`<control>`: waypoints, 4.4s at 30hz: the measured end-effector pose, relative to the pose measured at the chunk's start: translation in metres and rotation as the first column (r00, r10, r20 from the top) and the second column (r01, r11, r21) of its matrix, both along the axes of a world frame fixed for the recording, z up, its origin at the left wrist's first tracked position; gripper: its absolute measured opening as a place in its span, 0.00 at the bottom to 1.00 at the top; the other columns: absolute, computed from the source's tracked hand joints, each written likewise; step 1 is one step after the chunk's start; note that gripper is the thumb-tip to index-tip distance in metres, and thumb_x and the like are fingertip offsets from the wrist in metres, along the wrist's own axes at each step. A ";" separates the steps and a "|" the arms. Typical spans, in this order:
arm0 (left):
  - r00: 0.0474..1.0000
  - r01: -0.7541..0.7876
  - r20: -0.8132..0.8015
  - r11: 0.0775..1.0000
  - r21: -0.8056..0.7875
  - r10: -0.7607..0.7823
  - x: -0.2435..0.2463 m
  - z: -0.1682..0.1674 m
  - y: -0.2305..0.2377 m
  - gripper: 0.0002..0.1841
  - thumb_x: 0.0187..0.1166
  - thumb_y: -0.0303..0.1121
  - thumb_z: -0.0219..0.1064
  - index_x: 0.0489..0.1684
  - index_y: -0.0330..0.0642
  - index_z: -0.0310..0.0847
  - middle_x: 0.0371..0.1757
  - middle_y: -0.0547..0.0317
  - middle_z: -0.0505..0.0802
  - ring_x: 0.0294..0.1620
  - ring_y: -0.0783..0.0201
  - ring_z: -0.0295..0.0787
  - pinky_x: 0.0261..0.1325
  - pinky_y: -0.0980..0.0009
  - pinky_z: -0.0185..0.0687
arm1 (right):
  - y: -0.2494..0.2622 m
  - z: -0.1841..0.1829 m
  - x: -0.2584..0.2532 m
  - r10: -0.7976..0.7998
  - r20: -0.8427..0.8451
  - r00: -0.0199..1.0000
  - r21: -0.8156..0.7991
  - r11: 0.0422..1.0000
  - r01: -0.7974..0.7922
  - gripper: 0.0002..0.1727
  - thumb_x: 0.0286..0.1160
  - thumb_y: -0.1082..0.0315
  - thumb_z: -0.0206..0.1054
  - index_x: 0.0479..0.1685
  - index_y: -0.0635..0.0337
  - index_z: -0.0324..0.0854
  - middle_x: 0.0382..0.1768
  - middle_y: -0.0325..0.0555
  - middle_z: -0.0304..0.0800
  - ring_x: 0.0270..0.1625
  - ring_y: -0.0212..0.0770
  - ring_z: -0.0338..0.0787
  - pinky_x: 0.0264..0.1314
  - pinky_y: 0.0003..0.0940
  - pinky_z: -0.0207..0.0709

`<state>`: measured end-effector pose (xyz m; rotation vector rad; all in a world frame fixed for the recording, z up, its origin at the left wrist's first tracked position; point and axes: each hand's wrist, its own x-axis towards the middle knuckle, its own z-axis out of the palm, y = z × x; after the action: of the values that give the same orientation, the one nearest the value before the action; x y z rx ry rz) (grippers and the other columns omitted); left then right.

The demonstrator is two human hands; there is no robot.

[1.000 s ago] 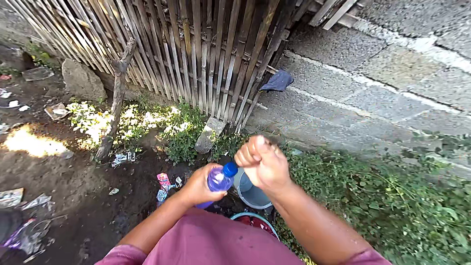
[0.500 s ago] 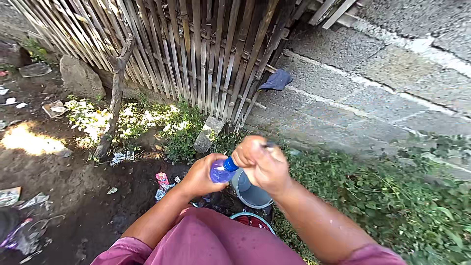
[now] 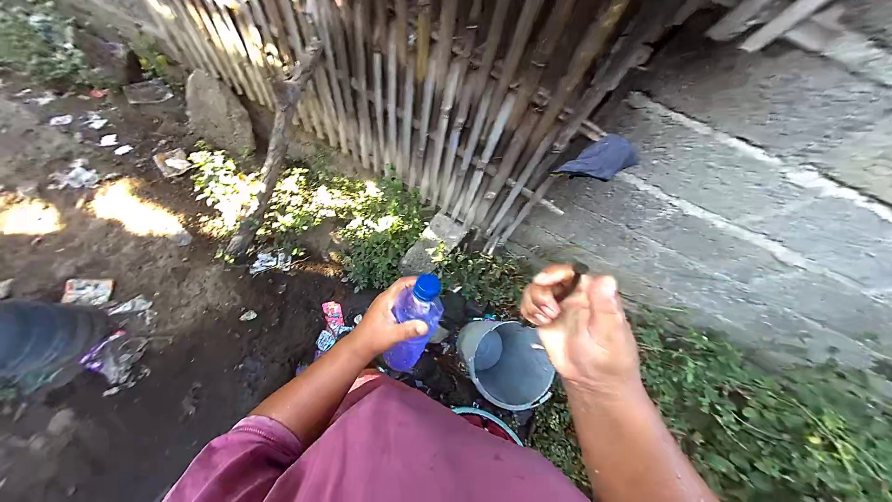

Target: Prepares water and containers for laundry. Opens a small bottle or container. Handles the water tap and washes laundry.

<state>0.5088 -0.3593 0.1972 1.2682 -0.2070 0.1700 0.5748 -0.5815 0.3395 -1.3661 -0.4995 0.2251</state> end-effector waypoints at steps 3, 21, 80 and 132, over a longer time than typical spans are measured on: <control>0.957 -0.165 -0.249 0.985 -0.058 0.146 -0.035 -0.021 0.048 0.36 0.65 0.41 0.78 0.71 0.29 0.71 0.57 0.53 0.92 0.57 0.65 0.92 0.64 0.63 0.88 | -0.004 -0.021 -0.003 -0.072 -0.061 0.996 -0.059 0.996 0.068 0.27 0.86 0.36 0.51 0.41 0.44 0.89 0.28 0.23 0.87 0.28 0.21 0.81 0.35 0.17 0.77; 0.492 -0.610 -0.279 0.556 0.565 0.824 -0.128 -0.048 0.200 0.18 0.69 0.32 0.71 0.57 0.36 0.84 0.53 0.56 0.92 0.51 0.73 0.90 0.57 0.71 0.86 | 0.004 -0.075 0.071 -0.387 -0.295 0.874 -0.042 0.919 0.393 0.39 0.93 0.51 0.20 0.18 0.41 0.76 0.10 0.24 0.75 0.12 0.24 0.73 0.18 0.21 0.70; 0.638 0.751 -0.380 0.433 0.498 -0.670 0.349 -0.257 0.358 0.11 0.72 0.31 0.74 0.42 0.30 0.88 0.51 0.47 0.94 0.60 0.63 0.91 0.70 0.64 0.83 | 0.296 -0.301 0.087 -0.826 -0.557 0.081 -0.098 0.163 0.982 0.32 0.94 0.56 0.28 0.15 0.40 0.68 0.10 0.22 0.68 0.15 0.24 0.68 0.22 0.21 0.66; 0.210 0.808 -0.210 0.048 0.588 -0.955 0.391 -0.740 0.212 0.12 0.70 0.29 0.78 0.42 0.27 0.90 0.54 0.38 0.93 0.66 0.44 0.86 0.75 0.49 0.75 | 0.366 -0.810 0.206 -0.934 -0.192 0.302 0.063 0.295 0.953 0.29 0.84 0.37 0.54 0.10 0.37 0.69 0.11 0.20 0.67 0.18 0.22 0.70 0.27 0.23 0.68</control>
<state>0.8997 -0.1473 -0.5429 1.4975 -1.3827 -0.9875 0.7810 -0.2158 -0.4703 -1.2519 0.4834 -0.7410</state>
